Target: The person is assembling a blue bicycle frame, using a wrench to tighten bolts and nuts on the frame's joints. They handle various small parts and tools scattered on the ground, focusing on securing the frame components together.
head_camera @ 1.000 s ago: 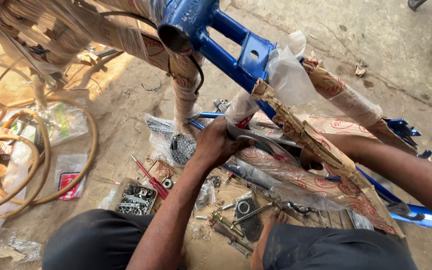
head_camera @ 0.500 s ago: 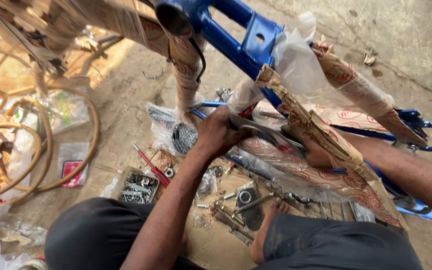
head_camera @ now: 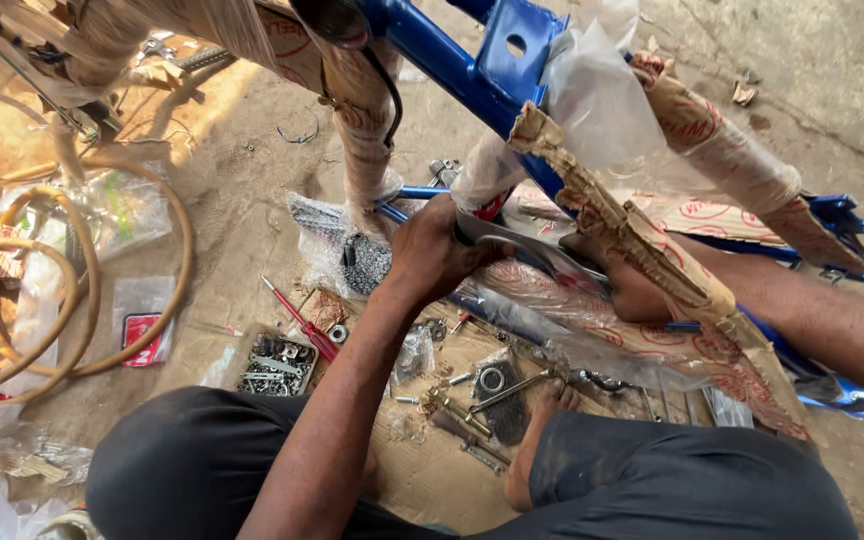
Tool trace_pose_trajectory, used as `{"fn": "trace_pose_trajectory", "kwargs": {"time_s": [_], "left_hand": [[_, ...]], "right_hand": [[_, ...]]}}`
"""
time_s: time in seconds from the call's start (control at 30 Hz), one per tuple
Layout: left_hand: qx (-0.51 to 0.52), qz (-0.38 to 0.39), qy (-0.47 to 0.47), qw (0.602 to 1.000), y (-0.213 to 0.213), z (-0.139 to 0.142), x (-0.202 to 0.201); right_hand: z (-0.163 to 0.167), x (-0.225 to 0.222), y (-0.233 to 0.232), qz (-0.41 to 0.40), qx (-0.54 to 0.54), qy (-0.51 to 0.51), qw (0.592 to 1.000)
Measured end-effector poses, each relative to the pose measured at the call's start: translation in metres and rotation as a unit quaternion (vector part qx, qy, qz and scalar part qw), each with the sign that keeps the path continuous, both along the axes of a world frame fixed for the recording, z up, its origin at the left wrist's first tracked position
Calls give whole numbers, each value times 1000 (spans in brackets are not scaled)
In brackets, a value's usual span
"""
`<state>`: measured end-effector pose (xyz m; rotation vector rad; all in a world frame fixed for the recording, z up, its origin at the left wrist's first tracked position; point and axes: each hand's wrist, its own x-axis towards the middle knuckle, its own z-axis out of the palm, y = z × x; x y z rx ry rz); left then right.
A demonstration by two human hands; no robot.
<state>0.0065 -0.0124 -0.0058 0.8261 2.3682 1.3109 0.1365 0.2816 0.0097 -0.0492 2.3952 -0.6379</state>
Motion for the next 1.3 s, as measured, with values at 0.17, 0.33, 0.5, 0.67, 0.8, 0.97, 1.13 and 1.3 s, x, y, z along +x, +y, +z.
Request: {"fn": "trace_pose_trajectory", "kwargs": {"time_s": [0.17,0.33,0.5,0.67,0.8,0.97,1.13,1.3], "left_hand": [[-31,1,4,1000,0,-3,1],[5,5,36,999,-1,-2,3],[4,-11,-2,1000,-1,4,1],[-1,-12,30,999,1,6,0],[-18,-8,-1,1000,0,3,1],[-4,-11,7,1000,-1,4,1],[-30,3,-5,1000,0,12,-4],[-39,-28,5,999,-3,9,-3]], "right_hand": [[15,-6,16,-120,-41,-145,981],[16,-6,10,-31,-17,-31,999],[12,-4,1,21,14,18,1000],[20,-16,21,-197,-90,-206,954],[7,-1,8,17,-3,34,999],[3,-4,11,-77,-44,-95,992],[18,-26,30,-241,-106,-267,927],[54,-7,23,-172,-94,-138,971]]}}
